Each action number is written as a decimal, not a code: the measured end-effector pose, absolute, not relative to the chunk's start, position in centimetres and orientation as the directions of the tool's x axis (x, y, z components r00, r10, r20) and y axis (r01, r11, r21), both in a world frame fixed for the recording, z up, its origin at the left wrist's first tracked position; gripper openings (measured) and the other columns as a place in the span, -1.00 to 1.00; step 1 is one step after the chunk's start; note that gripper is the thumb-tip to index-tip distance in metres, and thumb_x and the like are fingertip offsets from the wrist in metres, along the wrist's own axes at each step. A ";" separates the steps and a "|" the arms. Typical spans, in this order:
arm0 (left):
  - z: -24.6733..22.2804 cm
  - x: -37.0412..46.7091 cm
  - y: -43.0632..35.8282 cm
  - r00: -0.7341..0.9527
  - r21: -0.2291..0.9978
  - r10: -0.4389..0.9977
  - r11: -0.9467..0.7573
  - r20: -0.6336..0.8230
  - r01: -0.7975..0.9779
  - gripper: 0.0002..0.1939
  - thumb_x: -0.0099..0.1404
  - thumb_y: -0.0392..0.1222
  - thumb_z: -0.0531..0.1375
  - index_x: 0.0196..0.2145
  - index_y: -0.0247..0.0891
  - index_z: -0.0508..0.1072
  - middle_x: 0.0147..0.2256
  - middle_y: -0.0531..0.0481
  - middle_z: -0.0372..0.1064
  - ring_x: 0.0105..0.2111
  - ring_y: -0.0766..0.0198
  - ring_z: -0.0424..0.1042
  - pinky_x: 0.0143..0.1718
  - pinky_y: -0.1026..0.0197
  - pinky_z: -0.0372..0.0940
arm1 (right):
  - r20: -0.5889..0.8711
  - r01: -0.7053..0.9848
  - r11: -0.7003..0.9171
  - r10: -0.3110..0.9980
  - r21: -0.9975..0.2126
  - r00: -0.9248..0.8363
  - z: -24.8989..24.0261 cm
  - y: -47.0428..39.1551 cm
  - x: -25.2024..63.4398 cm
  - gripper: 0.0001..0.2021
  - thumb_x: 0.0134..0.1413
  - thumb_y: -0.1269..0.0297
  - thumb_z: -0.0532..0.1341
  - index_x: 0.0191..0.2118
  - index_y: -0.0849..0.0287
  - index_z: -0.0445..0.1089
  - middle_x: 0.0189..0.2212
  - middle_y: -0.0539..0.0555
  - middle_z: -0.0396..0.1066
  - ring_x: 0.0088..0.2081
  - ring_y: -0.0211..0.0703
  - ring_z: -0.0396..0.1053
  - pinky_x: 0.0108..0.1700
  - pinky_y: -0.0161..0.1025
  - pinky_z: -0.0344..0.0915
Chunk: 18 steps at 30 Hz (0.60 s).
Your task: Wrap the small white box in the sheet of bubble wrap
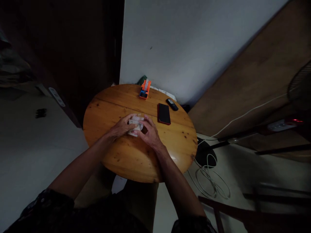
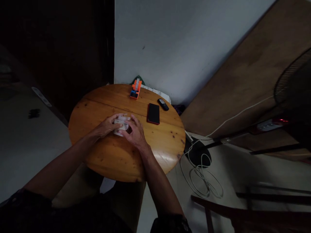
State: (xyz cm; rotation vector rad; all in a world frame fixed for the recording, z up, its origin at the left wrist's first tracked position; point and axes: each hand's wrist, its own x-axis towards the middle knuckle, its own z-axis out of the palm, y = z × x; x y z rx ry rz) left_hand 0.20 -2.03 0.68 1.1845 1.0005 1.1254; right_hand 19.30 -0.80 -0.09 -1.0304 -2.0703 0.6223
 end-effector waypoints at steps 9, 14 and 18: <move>0.9 -0.3 -2.2 0.242 0.975 0.970 0.086 -0.034 -0.207 -0.12 -0.14 -0.23 0.36 0.20 -0.25 0.31 0.04 -0.12 0.44 -0.09 0.17 0.45 -0.13 0.23 0.33 | 0.347 0.320 0.491 0.843 -0.810 -0.411 -0.8 0.5 19.4 -0.58 0.04 -0.09 0.36 -0.08 0.08 0.52 0.16 0.22 0.35 0.24 0.11 0.27 0.32 0.07 0.14; 0.6 0.0 -2.0 0.207 0.975 0.977 0.087 -0.043 -0.206 -0.04 -0.12 -0.19 0.37 0.27 -0.30 0.21 0.06 -0.18 0.42 -0.09 0.15 0.46 -0.14 0.21 0.35 | 0.335 0.305 0.471 0.851 -0.828 -0.405 -0.8 0.5 19.1 -0.57 0.10 -0.11 0.28 -0.06 0.10 0.47 0.02 0.17 0.43 0.10 0.02 0.37 0.23 -0.02 0.24; 0.3 0.2 -1.8 0.173 0.974 0.984 0.082 -0.046 -0.209 -0.05 -0.11 -0.22 0.34 0.27 -0.30 0.21 0.06 -0.18 0.43 -0.07 0.12 0.48 -0.16 0.21 0.37 | 0.283 0.251 0.379 0.895 -0.891 -0.346 -0.9 0.1 19.2 -0.41 0.07 -0.10 0.32 0.15 0.08 0.33 0.11 0.19 0.40 0.12 0.01 0.37 0.22 0.01 0.28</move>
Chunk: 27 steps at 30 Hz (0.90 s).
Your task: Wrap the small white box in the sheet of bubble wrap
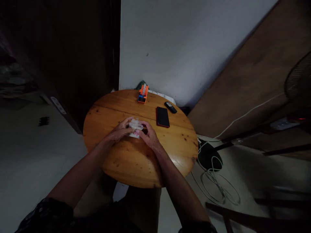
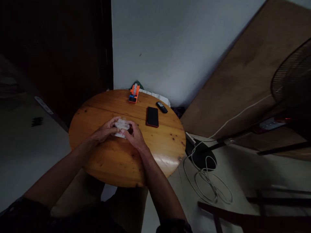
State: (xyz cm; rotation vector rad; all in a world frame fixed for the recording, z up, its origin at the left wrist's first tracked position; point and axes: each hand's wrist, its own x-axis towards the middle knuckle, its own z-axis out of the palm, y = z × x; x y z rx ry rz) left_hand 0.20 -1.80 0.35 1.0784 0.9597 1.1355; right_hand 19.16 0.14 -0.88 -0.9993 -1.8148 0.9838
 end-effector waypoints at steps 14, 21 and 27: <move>0.4 0.3 -2.0 0.164 0.991 0.981 0.115 -0.102 -0.067 -0.01 -0.02 -0.18 0.30 0.37 -0.30 0.11 -0.02 -0.15 0.46 -0.20 0.19 0.46 -0.21 0.22 0.33 | 0.073 0.072 0.099 0.951 -0.992 -0.300 -0.6 0.6 19.3 -0.20 -0.17 -0.06 0.44 0.22 0.09 0.30 -0.13 0.11 0.49 -0.05 0.03 0.46 0.09 0.02 0.39; -0.1 0.6 -2.0 0.146 0.994 0.989 0.009 -0.025 0.110 -0.09 0.09 -0.13 0.27 0.38 -0.28 0.12 0.01 -0.12 0.42 -0.18 0.22 0.42 -0.16 0.21 0.32 | 0.038 0.091 0.065 0.963 -0.994 -0.267 -0.2 0.4 19.6 -0.33 -0.12 -0.07 0.39 0.13 0.07 0.36 -0.26 0.04 0.49 -0.12 -0.02 0.45 0.00 -0.07 0.39; -0.9 0.5 -1.7 0.153 0.994 0.988 -0.025 0.008 0.109 -0.10 0.13 -0.15 0.27 0.40 -0.22 0.10 -0.11 -0.04 0.44 -0.25 0.27 0.39 -0.21 0.23 0.30 | -0.004 0.065 0.004 0.992 -0.998 -0.128 0.3 2.0 18.9 -0.55 -0.12 -0.08 0.37 -0.16 0.11 0.46 -0.35 0.00 0.49 -0.29 -0.12 0.41 -0.24 -0.19 0.32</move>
